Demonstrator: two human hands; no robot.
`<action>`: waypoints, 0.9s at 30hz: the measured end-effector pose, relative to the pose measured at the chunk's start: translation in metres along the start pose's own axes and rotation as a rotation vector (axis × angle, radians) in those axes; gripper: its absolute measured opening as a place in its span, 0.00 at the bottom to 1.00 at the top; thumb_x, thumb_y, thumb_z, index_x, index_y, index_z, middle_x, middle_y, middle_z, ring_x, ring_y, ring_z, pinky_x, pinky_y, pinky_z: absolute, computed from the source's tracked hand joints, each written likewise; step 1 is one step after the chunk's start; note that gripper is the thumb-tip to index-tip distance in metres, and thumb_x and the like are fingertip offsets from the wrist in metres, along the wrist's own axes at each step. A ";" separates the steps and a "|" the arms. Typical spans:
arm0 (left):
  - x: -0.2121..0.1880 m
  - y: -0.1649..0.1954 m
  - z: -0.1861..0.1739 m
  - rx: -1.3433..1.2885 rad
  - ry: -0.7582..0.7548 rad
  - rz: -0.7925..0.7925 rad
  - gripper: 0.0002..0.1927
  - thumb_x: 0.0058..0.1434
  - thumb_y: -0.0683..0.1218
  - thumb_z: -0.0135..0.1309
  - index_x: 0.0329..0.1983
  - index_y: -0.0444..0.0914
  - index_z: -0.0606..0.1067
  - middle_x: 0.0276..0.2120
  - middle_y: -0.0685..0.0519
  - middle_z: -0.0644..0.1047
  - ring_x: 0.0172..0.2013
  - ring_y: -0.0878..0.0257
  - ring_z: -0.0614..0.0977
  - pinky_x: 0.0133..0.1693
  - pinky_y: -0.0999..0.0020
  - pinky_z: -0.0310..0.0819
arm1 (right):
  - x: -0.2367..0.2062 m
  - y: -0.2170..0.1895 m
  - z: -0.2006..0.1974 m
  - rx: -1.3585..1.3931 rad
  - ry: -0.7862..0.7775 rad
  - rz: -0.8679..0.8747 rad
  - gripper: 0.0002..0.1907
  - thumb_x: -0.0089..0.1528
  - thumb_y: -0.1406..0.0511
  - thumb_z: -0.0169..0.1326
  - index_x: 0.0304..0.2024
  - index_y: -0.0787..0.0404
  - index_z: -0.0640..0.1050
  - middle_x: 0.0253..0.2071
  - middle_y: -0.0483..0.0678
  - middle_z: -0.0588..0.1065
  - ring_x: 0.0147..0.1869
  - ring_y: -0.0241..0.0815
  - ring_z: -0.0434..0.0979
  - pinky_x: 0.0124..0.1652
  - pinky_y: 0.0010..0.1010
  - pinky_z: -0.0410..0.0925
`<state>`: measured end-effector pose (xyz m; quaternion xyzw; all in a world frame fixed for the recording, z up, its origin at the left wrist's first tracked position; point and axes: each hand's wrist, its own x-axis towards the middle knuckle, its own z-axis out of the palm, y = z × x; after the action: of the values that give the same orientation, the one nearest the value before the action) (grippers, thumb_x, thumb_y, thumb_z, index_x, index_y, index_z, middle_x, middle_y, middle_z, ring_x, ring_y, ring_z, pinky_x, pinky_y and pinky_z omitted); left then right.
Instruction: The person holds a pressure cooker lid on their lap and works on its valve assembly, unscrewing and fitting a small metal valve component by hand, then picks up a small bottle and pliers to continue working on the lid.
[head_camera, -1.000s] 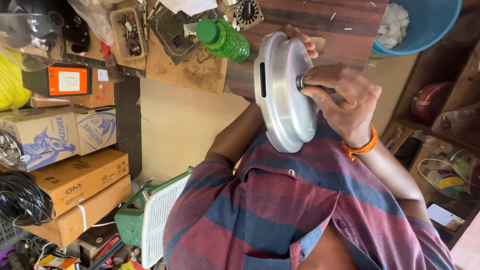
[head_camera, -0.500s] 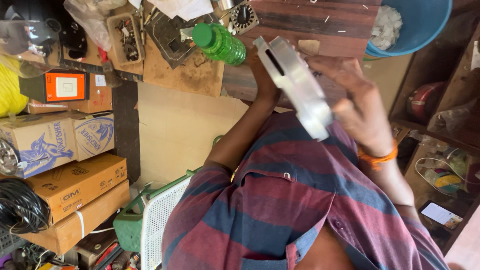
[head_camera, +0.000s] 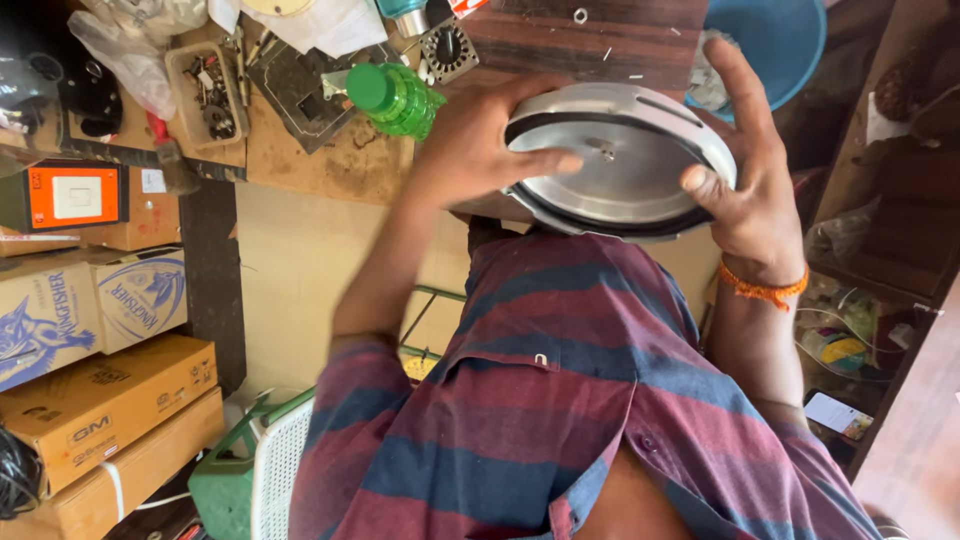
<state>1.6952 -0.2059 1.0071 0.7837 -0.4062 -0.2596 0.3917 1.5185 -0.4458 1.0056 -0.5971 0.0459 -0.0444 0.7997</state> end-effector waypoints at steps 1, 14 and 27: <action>0.007 0.001 -0.020 -0.126 -0.130 0.121 0.41 0.60 0.63 0.67 0.70 0.42 0.67 0.58 0.51 0.80 0.58 0.61 0.82 0.60 0.63 0.74 | 0.005 0.001 -0.001 0.057 -0.001 -0.005 0.57 0.62 0.50 0.71 0.79 0.63 0.51 0.68 0.56 0.70 0.71 0.43 0.70 0.71 0.31 0.64; -0.010 -0.007 -0.023 -1.111 -0.313 -0.102 0.45 0.63 0.50 0.57 0.81 0.41 0.52 0.75 0.44 0.63 0.75 0.53 0.64 0.75 0.57 0.57 | 0.023 0.069 0.016 0.410 0.007 0.178 0.44 0.64 0.40 0.58 0.69 0.62 0.66 0.62 0.48 0.71 0.68 0.40 0.71 0.67 0.36 0.66; -0.041 -0.034 -0.019 -1.117 -0.168 -0.110 0.51 0.61 0.50 0.55 0.84 0.43 0.45 0.76 0.43 0.62 0.75 0.53 0.65 0.76 0.58 0.56 | 0.039 0.092 0.024 0.418 -0.158 0.262 0.46 0.65 0.36 0.46 0.73 0.59 0.61 0.71 0.47 0.66 0.76 0.41 0.64 0.74 0.40 0.61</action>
<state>1.7015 -0.1517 0.9932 0.4541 -0.1958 -0.5166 0.6990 1.5618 -0.4021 0.9230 -0.4092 0.0502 0.0978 0.9058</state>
